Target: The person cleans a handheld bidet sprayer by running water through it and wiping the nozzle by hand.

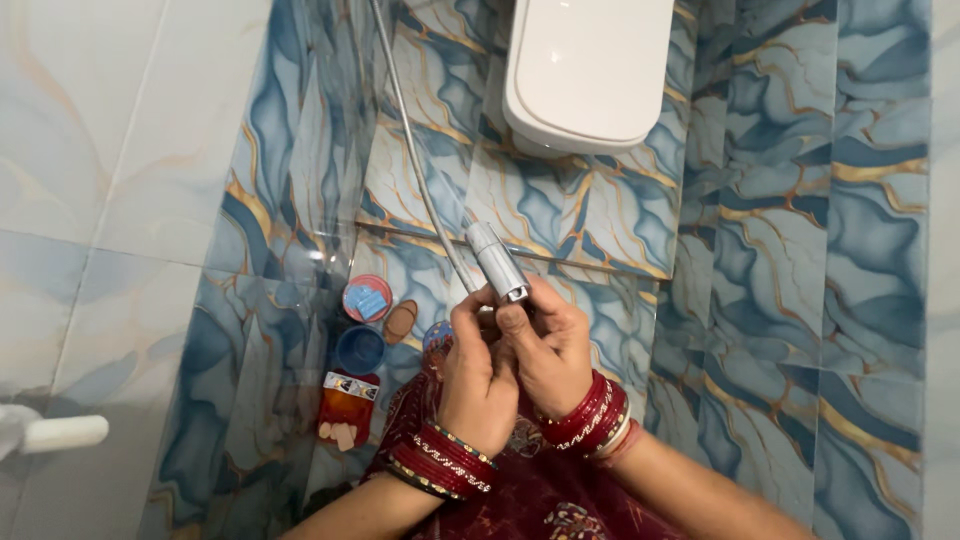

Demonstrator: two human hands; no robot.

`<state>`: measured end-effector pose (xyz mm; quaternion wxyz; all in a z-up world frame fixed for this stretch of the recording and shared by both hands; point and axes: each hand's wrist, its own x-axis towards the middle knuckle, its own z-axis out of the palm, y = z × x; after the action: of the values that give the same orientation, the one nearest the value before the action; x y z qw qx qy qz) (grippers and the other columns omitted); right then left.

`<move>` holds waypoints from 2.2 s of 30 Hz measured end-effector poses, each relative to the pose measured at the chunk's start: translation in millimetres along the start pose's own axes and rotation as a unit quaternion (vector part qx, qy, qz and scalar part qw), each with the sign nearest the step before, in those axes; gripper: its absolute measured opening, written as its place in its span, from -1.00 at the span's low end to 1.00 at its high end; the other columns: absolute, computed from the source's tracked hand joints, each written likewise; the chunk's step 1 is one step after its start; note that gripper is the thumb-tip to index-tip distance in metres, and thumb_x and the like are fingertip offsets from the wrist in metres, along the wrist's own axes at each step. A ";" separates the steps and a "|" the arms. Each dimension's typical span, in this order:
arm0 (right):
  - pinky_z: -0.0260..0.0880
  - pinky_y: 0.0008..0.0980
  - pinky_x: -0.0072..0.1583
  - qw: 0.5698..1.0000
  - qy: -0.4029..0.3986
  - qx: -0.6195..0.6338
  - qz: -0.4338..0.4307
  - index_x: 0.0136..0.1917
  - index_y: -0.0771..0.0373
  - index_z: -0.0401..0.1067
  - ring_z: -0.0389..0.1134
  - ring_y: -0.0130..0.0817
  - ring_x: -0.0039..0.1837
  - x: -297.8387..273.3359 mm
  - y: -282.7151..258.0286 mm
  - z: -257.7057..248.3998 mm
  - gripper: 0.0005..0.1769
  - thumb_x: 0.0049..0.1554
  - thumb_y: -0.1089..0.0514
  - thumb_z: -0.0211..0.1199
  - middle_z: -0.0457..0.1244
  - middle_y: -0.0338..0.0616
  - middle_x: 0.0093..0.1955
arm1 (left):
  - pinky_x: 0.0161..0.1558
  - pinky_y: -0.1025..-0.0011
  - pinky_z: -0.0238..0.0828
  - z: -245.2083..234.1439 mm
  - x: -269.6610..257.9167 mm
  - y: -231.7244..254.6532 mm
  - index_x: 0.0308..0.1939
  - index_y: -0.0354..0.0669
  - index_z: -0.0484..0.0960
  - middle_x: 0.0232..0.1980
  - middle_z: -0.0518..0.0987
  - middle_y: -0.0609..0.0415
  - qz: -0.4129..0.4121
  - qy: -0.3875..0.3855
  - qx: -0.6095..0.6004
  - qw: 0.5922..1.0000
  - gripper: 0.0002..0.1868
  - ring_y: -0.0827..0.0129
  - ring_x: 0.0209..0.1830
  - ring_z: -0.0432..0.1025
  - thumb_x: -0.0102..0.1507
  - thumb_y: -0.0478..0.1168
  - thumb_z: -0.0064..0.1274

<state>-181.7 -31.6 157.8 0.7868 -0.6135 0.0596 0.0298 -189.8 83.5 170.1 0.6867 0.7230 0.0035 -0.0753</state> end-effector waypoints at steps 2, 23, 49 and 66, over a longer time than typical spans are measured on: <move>0.45 -0.49 0.03 1.000 0.022 -0.009 -0.015 0.29 0.39 0.38 0.41 -0.48 0.00 -5.4 1.5 1.0 -0.60 0.27 0.12 0.22 0.37 -0.17 0.01 | 0.13 0.25 0.50 0.0 -0.3 -0.6 0.36 -0.31 0.20 0.13 0.57 -0.18 0.002 -0.025 -0.033 0.999 -0.53 0.08 0.13 0.57 0.37 -0.34 -0.15; 0.30 -0.65 -0.15 0.985 0.146 -0.043 -0.079 0.27 0.39 0.43 0.24 -0.68 -0.19 -83.6 -7.7 -57.8 -0.65 0.33 0.12 0.17 0.33 -0.31 -0.07 | -0.06 0.17 0.54 66.1 -54.4 5.5 0.32 -0.09 0.33 -0.01 0.71 -0.16 0.006 -0.084 0.068 0.994 -0.56 -0.02 0.00 0.62 0.36 -0.25 -0.03; 0.27 -0.62 -0.15 0.923 0.233 -0.019 -0.305 0.17 0.36 0.42 0.23 -0.67 -0.17 -91.1 -79.2 -85.6 -0.64 0.32 0.00 0.25 0.31 -0.32 -0.07 | 0.11 0.22 0.54 119.1 -42.2 81.2 0.40 -0.20 0.34 0.16 0.64 -0.22 0.196 -0.165 0.004 0.967 -0.52 0.01 0.18 0.59 0.37 -0.36 -0.09; 0.35 -0.51 -0.17 0.916 0.291 0.018 -0.277 0.11 0.44 0.44 0.32 -0.53 -0.20 -46.6 -54.7 -100.9 -0.79 0.27 0.24 0.18 0.36 -0.16 -0.16 | 0.16 0.29 0.47 131.1 4.4 67.1 0.35 -0.24 0.39 0.17 0.67 -0.17 0.191 -0.167 -0.033 0.967 -0.53 0.14 0.21 0.60 0.34 -0.33 -0.06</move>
<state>-227.1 -141.6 192.3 0.7225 -0.5727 0.1143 -0.3701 -191.8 -51.0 230.1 0.7024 0.6647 -0.2468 -0.0623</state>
